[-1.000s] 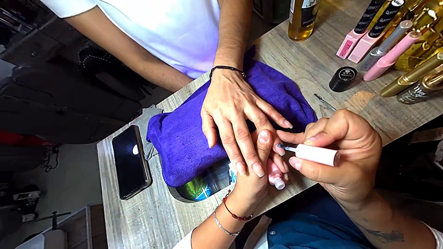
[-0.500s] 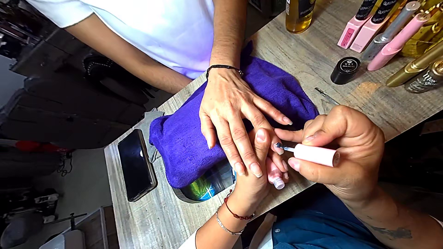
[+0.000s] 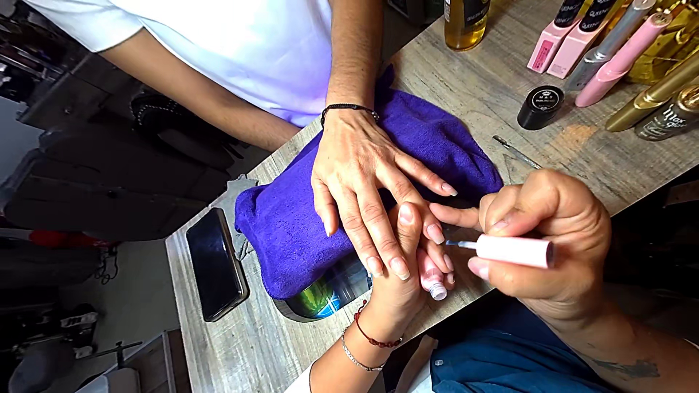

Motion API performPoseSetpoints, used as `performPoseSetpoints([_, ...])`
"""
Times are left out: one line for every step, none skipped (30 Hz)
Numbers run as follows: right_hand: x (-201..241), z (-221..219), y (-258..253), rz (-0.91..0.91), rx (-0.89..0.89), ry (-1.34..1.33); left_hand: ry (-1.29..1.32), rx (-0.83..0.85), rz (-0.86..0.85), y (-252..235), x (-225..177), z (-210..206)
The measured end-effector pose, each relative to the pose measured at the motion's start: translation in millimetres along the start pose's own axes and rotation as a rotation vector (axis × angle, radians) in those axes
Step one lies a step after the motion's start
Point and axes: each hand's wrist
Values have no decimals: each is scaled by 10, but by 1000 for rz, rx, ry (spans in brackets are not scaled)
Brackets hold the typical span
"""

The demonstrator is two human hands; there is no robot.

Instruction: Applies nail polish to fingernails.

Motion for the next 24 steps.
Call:
performPoseSetpoints([2, -7, -5, -16, -27, -30, 9, 4, -1, -1, 2, 2])
performPoseSetpoints([4, -17, -10, -30, -48, -45, 13, 6, -1, -2, 2, 3])
performPoseSetpoints([4, -28, -14, -39, -61, -43, 13, 6, 1, -2, 1, 4])
performPoseSetpoints([2, -37, -16, -40, -65, -29, 14, 3, 0, -3, 0, 2])
performPoseSetpoints([-1, -44, -17, -38, -62, -9, 16, 2, 0, -2, -1, -1])
performPoseSetpoints([-2, -49, -16, -35, -56, 11, 14, 3, -1, -3, 0, -2])
performPoseSetpoints([0, -51, -15, -30, -49, 32, 12, 4, -7, -5, 2, -3])
performPoseSetpoints([2, -51, -16, -22, -40, 51, 10, 4, -13, -7, 4, -3])
performPoseSetpoints([4, -47, -15, -14, -29, 67, 11, 6, -17, -10, 5, -3])
performPoseSetpoints([7, -39, -11, -8, -14, 86, 11, 8, -20, -12, 6, -2])
performPoseSetpoints([11, -32, -4, -4, -1, 98, 4, 9, -19, -12, 4, -5])
performPoseSetpoints([15, -25, 6, -2, 11, 99, -3, 9, -20, -10, 3, -6])
performPoseSetpoints([19, -16, 15, -4, 23, 93, -9, 7, -20, -6, 3, -4])
performPoseSetpoints([22, -7, 20, -6, 31, 80, -19, 2, -19, -4, 0, -8])
performPoseSetpoints([23, -2, 20, -5, 30, 68, -33, -1, -19, -5, -4, -13])
performPoseSetpoints([23, -1, 15, 0, 20, 65, -44, -5, -22, -7, -5, -18])
performPoseSetpoints([21, -2, 6, 8, 5, 70, -53, -7, -28, -11, -2, -20])
performPoseSetpoints([16, -5, -4, 20, -11, 81, -61, -11, -33, -11, 3, -20])
performPoseSetpoints([11, -7, -14, 35, -20, 103, -77, -16, -37, -10, 8, -20])
performPoseSetpoints([6, -10, -22, 50, -21, 130, -98, -22, -34, -4, 8, -21])
performPoseSetpoints([1, -12, -28, 62, -16, 160, -117, -28, -36, 0, 6, -26])
performPoseSetpoints([-4, -13, -29, 72, -8, 187, -132, -32, -41, 0, 2, -32])
performPoseSetpoints([-9, -14, -26, 78, -2, 211, -146, -35, -50, -2, 2, -37])
performPoseSetpoints([-14, -14, -21, 84, 3, 231, -147, -36, -58, -5, 6, -34])
Point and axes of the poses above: each hand's wrist, its own y-axis away from the middle knuckle, its own z-axis out of the back of the hand, x = y × z, and after that the axes turned 1 degree about -z, right-handed
